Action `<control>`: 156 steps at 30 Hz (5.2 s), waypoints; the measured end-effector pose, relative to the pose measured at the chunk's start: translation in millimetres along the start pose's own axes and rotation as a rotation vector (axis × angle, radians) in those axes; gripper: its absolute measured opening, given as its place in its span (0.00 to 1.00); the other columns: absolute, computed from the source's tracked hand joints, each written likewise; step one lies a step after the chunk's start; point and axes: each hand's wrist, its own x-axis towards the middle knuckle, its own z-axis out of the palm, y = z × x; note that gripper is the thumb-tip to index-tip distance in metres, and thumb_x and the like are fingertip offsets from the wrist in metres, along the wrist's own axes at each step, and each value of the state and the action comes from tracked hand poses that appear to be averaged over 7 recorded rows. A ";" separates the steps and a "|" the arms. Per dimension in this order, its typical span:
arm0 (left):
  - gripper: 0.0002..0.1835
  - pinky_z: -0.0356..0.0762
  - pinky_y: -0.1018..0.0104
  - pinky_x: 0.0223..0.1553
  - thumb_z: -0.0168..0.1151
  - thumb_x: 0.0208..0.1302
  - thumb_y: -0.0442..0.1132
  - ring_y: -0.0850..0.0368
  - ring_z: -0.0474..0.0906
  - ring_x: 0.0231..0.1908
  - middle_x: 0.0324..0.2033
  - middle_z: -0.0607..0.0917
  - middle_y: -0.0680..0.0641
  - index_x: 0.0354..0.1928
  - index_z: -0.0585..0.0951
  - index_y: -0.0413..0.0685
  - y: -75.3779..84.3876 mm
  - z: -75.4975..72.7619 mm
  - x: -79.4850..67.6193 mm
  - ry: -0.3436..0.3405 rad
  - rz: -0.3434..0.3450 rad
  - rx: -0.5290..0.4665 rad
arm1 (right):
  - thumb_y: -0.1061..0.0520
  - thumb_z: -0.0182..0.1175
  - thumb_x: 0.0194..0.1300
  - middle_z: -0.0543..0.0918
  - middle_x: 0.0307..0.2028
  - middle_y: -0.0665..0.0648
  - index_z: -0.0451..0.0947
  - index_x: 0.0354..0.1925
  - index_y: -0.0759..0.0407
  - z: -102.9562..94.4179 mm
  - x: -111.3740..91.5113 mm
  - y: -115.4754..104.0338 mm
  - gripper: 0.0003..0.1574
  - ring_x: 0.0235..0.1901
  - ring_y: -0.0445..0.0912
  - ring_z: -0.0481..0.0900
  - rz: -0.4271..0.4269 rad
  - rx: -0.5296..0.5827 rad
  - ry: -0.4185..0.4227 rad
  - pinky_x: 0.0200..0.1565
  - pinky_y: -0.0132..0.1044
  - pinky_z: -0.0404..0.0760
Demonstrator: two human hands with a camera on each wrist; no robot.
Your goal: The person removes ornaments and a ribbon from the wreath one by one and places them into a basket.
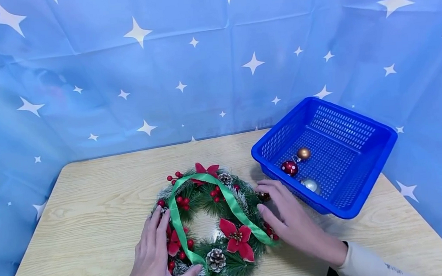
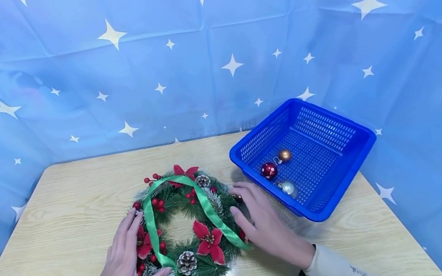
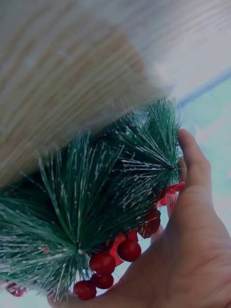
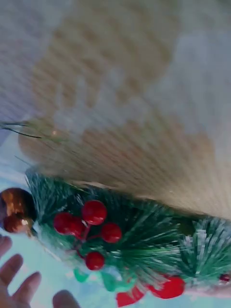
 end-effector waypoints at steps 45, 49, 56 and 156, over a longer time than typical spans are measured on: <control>0.73 0.65 0.16 0.58 0.77 0.52 0.75 0.33 0.53 0.78 0.83 0.52 0.39 0.88 0.49 0.48 -0.9 0.7 -2.1 0.014 0.013 0.031 | 0.70 0.68 0.73 0.82 0.57 0.51 0.79 0.61 0.58 3.8 6.5 17.1 0.22 0.40 0.46 0.73 0.038 -0.008 0.094 0.43 0.41 0.75; 0.72 0.65 0.16 0.58 0.76 0.53 0.76 0.32 0.52 0.78 0.84 0.51 0.39 0.88 0.49 0.48 -0.6 0.5 -1.7 0.013 0.013 0.033 | 0.68 0.66 0.75 0.81 0.59 0.50 0.78 0.62 0.55 3.4 4.3 13.6 0.21 0.48 0.46 0.78 0.104 0.037 0.090 0.48 0.43 0.81; 0.72 0.64 0.16 0.58 0.76 0.54 0.76 0.32 0.52 0.78 0.84 0.50 0.39 0.88 0.48 0.49 -0.2 -0.6 -1.4 0.010 0.016 0.020 | 0.69 0.65 0.75 0.80 0.62 0.53 0.79 0.62 0.54 5.7 0.0 8.2 0.22 0.56 0.47 0.81 0.171 0.119 0.126 0.52 0.40 0.86; 0.72 0.66 0.15 0.55 0.74 0.52 0.80 0.31 0.51 0.78 0.84 0.51 0.40 0.88 0.50 0.49 -1.6 -2.2 -1.5 -0.016 -0.016 0.033 | 0.55 0.58 0.86 0.82 0.60 0.71 0.73 0.65 0.67 -122.7 45.5 85.6 0.20 0.61 0.69 0.79 0.386 -0.064 -0.109 0.52 0.64 0.80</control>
